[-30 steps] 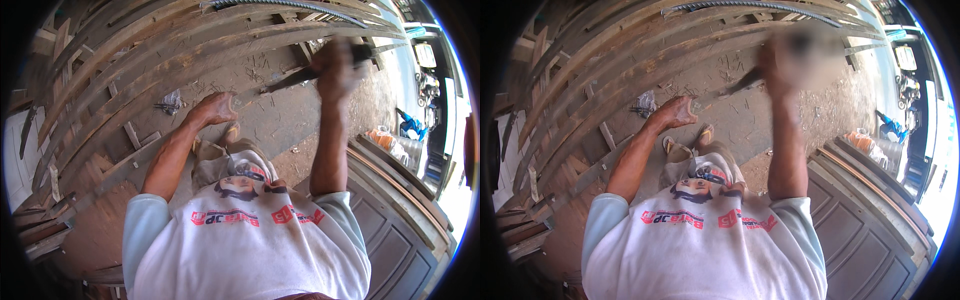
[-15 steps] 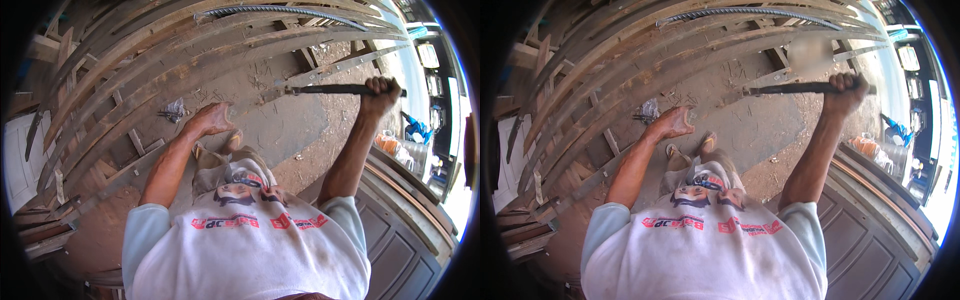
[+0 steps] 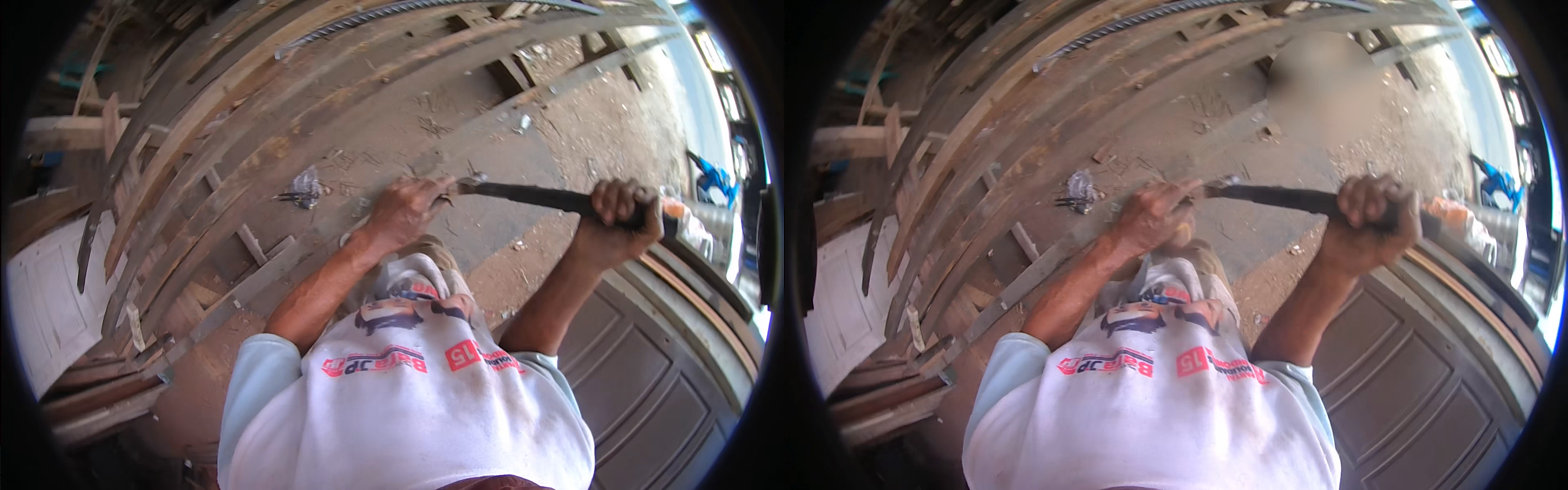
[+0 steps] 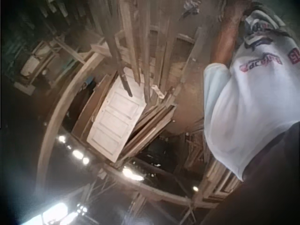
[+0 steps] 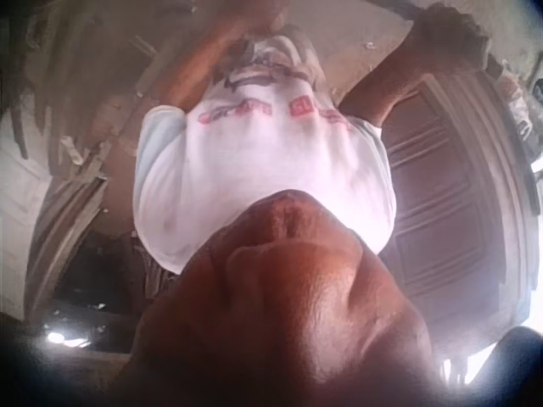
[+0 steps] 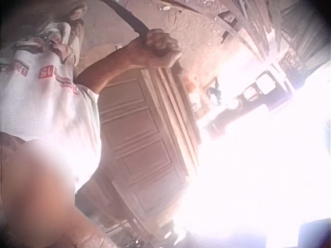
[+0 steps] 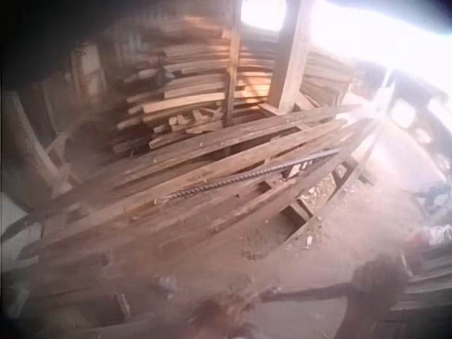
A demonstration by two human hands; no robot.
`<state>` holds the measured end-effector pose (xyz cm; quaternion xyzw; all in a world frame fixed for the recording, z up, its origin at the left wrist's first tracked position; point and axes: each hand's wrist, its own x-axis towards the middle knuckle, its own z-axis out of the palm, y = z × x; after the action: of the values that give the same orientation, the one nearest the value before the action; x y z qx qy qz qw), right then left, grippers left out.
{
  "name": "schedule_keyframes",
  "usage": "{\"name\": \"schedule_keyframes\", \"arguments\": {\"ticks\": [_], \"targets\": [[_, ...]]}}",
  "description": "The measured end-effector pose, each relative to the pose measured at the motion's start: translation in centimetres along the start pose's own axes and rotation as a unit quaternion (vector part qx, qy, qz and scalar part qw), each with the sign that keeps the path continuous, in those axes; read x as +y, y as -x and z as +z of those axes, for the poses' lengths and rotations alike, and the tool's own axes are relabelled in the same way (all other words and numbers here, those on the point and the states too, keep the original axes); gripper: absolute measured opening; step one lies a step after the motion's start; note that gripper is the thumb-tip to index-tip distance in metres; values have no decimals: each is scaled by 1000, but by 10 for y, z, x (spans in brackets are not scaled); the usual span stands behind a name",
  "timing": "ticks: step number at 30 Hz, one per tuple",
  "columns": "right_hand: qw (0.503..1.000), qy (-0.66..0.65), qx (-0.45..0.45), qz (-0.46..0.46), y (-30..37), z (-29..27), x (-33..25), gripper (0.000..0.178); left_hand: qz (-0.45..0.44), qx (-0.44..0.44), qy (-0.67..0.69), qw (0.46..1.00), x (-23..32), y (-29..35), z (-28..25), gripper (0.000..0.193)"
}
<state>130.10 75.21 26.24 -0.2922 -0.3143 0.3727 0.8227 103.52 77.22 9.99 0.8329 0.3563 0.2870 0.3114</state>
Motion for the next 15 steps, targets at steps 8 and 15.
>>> {"name": "schedule_keyframes", "arguments": {"ticks": [8, 15], "targets": [[973, -88, -209, 36, -38, 5, -1, 31, -26, 52, -26, 998, 4, -11, -34, 15], [988, 81, -134, -13, -6, 54, 82, 17, -252, 67, 196, 945, 11, 3, -82, 34]]}}
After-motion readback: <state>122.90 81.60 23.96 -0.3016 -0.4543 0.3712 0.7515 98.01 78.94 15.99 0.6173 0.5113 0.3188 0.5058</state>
